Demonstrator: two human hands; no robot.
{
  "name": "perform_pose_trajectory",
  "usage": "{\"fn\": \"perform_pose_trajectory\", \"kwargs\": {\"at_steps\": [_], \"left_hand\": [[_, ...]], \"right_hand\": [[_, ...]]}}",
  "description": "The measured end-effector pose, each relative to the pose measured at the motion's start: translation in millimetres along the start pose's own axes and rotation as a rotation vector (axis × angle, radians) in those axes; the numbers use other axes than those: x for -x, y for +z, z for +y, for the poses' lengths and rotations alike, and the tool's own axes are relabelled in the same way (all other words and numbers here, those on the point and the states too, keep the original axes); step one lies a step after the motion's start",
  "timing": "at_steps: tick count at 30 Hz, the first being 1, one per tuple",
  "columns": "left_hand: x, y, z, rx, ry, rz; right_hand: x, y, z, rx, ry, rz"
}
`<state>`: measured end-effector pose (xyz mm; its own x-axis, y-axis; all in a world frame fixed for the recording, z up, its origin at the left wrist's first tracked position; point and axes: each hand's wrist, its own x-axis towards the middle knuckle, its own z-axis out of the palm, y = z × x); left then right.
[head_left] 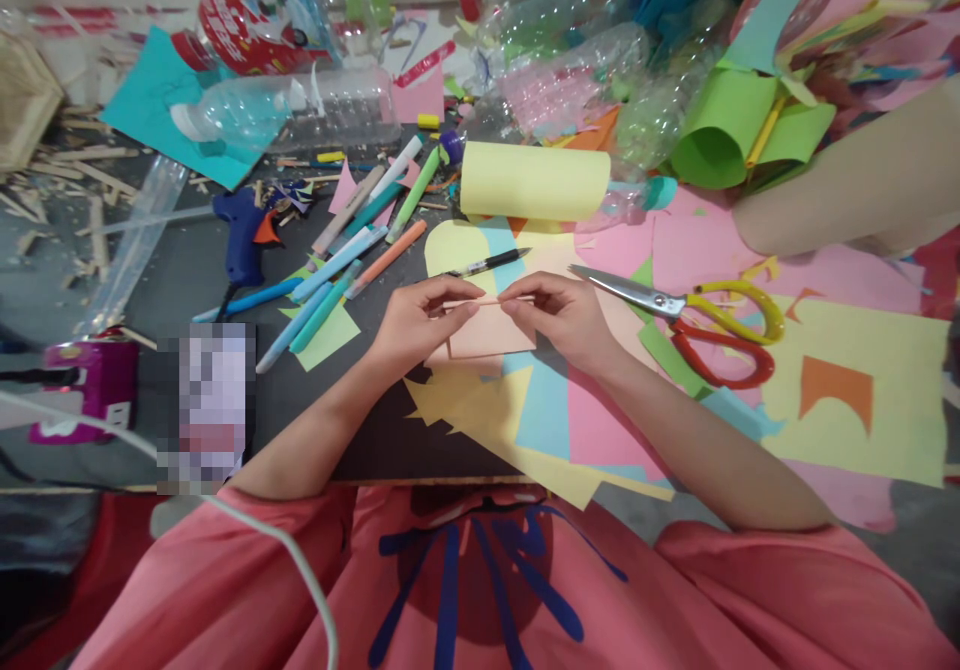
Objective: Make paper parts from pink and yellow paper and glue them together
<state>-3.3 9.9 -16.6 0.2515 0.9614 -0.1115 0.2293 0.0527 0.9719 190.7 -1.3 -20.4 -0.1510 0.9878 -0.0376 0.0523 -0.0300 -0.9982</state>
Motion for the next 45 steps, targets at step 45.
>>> {"fn": "perform_pose_trajectory", "kwargs": {"at_steps": [45], "left_hand": [[0.3, 0.8, -9.3, -0.078, 0.194, -0.054]], "right_hand": [[3.6, 1.2, 2.6, 0.024, -0.046, -0.057]]}}
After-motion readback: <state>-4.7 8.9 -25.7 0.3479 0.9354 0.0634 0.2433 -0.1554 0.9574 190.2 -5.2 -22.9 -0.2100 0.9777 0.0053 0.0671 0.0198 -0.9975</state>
